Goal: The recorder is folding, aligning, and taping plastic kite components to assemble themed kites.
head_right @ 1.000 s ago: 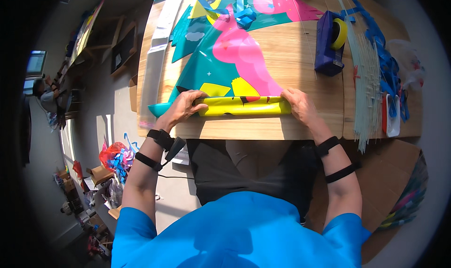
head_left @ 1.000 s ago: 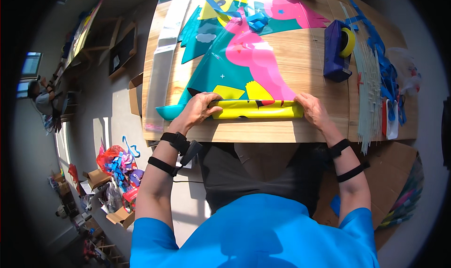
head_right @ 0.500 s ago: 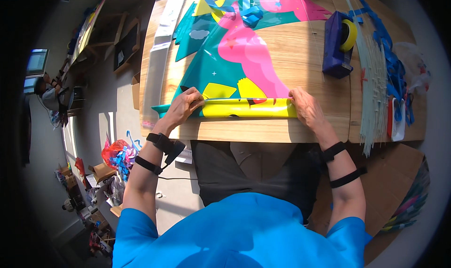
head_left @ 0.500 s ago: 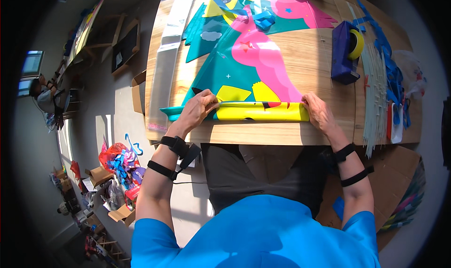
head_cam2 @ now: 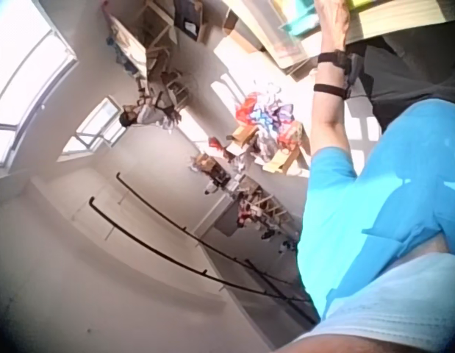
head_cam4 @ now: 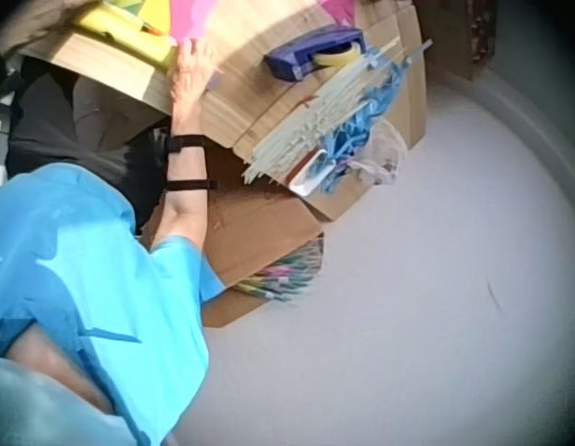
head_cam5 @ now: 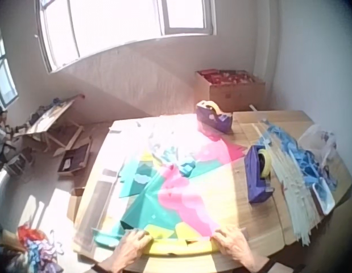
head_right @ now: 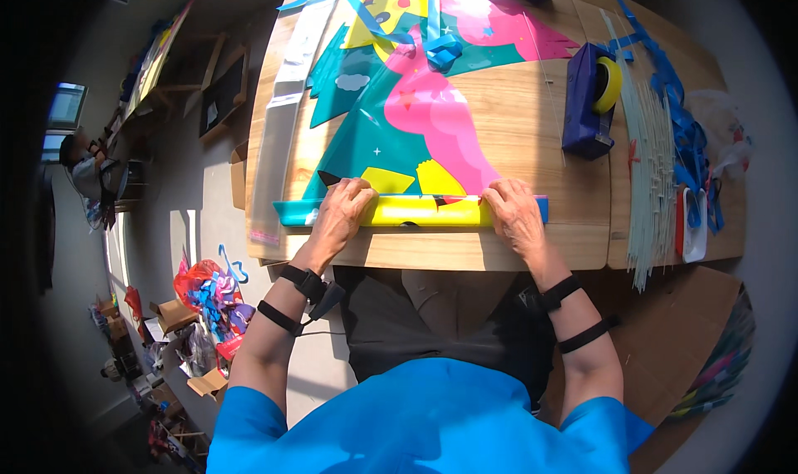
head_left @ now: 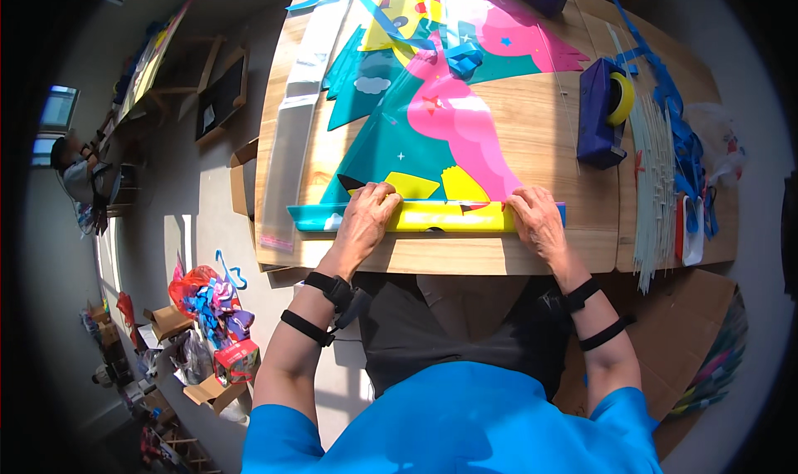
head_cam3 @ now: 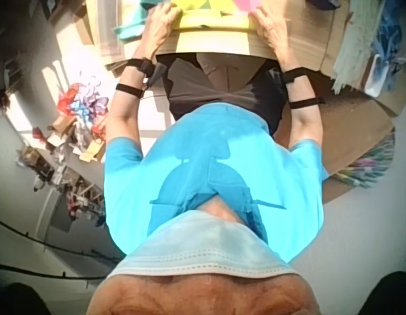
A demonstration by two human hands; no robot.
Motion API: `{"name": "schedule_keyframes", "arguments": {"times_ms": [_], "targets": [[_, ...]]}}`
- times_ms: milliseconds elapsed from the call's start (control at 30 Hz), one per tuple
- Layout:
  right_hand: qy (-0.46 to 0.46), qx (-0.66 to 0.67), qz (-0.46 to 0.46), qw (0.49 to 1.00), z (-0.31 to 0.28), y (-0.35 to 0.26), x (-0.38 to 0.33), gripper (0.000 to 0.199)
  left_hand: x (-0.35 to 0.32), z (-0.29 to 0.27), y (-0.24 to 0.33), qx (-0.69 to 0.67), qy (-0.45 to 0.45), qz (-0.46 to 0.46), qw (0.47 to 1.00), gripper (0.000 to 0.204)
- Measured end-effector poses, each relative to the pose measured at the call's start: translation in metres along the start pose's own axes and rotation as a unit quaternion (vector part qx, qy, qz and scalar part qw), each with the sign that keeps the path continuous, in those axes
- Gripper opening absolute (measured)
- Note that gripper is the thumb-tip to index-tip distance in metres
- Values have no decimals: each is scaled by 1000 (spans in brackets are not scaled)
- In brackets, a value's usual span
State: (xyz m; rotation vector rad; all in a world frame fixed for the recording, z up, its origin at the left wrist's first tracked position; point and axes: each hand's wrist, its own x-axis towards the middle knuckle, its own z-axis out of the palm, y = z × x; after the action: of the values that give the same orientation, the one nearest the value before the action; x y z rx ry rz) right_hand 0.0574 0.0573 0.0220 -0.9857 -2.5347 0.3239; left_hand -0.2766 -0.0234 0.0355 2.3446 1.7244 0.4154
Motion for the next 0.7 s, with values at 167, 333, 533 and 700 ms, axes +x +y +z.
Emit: {"name": "schedule_keyframes", "arguments": {"times_ms": [167, 333, 533, 700], "targets": [[-50, 55, 67, 995, 14, -18, 20, 28, 8, -5, -1, -26, -35, -25, 999, 20], [-71, 26, 107, 991, 20, -24, 31, 20, 4, 5, -13, -2, -30, -30, 999, 15], [-43, -15, 121, 992, 29, -24, 27, 17, 11, -8, 3, -27, -66, -31, 997, 17], [-56, -40, 103, 992, 31, -23, 28, 21, 12, -1, -1, -9, -56, -28, 998, 14]]}}
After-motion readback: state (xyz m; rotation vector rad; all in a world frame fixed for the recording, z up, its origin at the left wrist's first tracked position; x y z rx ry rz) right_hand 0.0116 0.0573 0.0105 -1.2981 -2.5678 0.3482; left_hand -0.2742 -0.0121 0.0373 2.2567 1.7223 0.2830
